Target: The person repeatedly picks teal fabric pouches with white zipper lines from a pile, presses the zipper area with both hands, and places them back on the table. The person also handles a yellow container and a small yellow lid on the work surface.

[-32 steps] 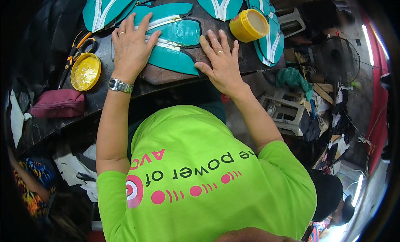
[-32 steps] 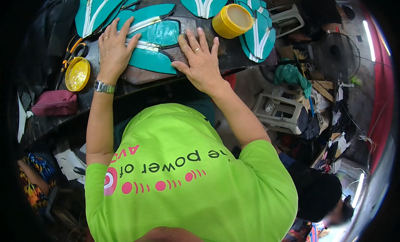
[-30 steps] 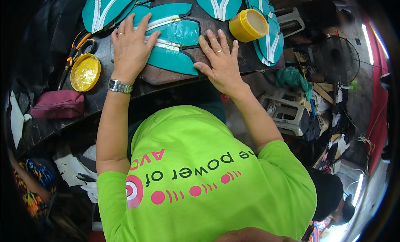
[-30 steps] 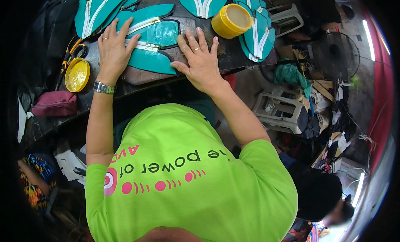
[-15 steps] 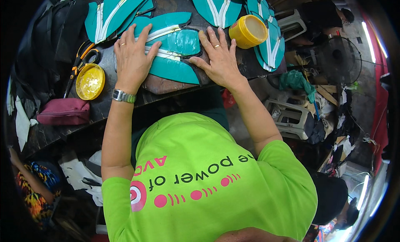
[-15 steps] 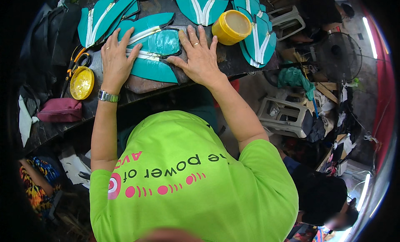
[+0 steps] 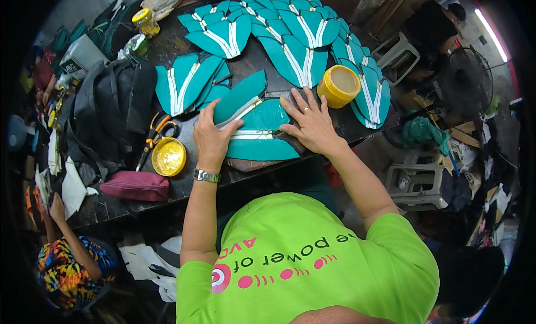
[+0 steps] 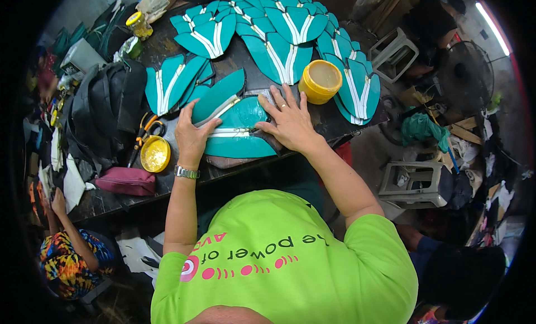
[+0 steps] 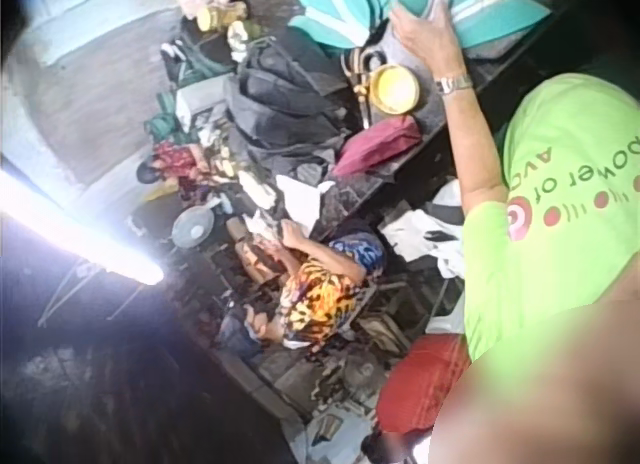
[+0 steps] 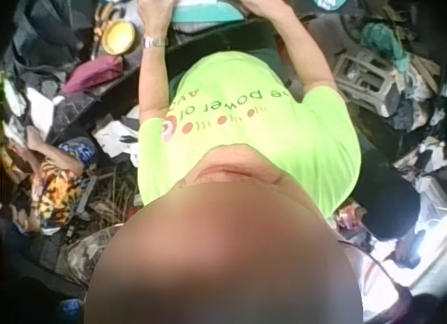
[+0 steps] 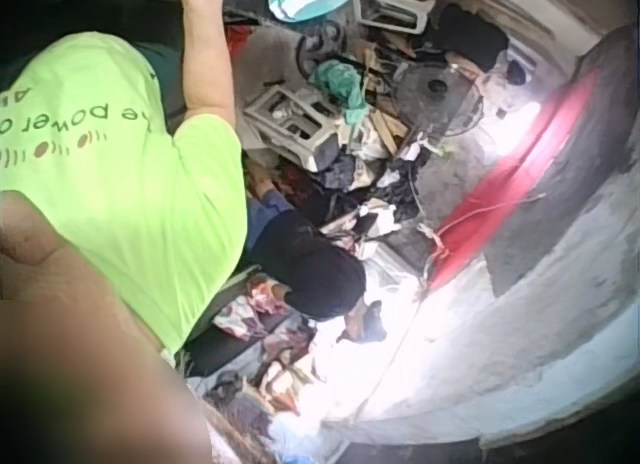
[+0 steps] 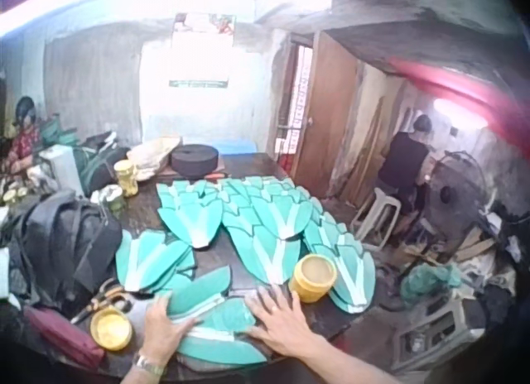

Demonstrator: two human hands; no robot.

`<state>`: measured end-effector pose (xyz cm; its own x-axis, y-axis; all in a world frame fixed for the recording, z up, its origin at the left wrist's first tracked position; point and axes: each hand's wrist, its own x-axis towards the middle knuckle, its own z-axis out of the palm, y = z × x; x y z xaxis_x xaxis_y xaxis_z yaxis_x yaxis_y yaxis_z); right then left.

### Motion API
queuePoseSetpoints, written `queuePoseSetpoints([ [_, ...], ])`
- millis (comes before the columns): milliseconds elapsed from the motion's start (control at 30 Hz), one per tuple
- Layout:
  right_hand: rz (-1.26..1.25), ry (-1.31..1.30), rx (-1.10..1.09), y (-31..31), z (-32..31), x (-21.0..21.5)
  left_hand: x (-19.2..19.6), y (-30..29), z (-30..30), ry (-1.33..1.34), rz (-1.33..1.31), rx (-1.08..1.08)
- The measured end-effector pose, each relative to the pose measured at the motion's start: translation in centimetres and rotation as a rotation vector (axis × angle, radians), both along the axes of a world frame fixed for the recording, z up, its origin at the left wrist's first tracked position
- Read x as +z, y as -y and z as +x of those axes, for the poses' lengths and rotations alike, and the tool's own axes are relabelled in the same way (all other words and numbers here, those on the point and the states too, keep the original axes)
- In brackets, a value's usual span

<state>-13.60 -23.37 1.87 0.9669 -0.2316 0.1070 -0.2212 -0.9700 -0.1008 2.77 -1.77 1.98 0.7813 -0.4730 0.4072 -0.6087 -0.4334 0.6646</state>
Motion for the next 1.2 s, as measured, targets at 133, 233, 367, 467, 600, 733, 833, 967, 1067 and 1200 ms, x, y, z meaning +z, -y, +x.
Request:
queuePoseSetpoints([
  [133,0.214,0.074,0.083,1.4,-1.5,0.3,0.6,-1.0,1.4,-0.293,0.136,-0.054],
  [233,0.717,0.529,0.088,1.4,-1.9,-0.7,1.6,-1.8,2.9,-0.475,-0.377,-0.152],
  [367,1.070,0.965,0.011,0.6,-0.8,-3.1,3.9,-1.8,6.1,-0.638,-0.901,-0.199],
  [467,1.146,0.910,-0.112,0.6,0.0,-4.0,4.7,0.2,7.0,-0.877,-1.023,-0.214],
  [600,1.061,0.888,-0.106,0.7,-0.2,-3.9,3.1,5.8,5.1,-1.020,-0.928,-0.427],
  [733,1.082,0.905,-0.119,0.5,-0.3,-3.5,1.8,14.2,4.1,-1.104,-0.834,-0.577],
  [833,1.115,0.907,-0.144,0.5,-0.1,-3.4,1.1,20.8,3.6,-1.221,-0.880,-0.572],
  [967,1.081,0.879,-0.159,0.5,-0.1,-3.2,-0.2,27.3,2.6,-1.318,-0.820,-0.531],
  [1067,1.012,0.855,-0.146,0.5,-0.2,-3.0,-1.0,29.6,2.0,-1.338,-0.532,-0.468],
  [1200,1.024,0.872,-0.143,0.4,-0.3,-2.9,-0.4,28.2,2.2,-1.236,-0.220,-0.499],
])
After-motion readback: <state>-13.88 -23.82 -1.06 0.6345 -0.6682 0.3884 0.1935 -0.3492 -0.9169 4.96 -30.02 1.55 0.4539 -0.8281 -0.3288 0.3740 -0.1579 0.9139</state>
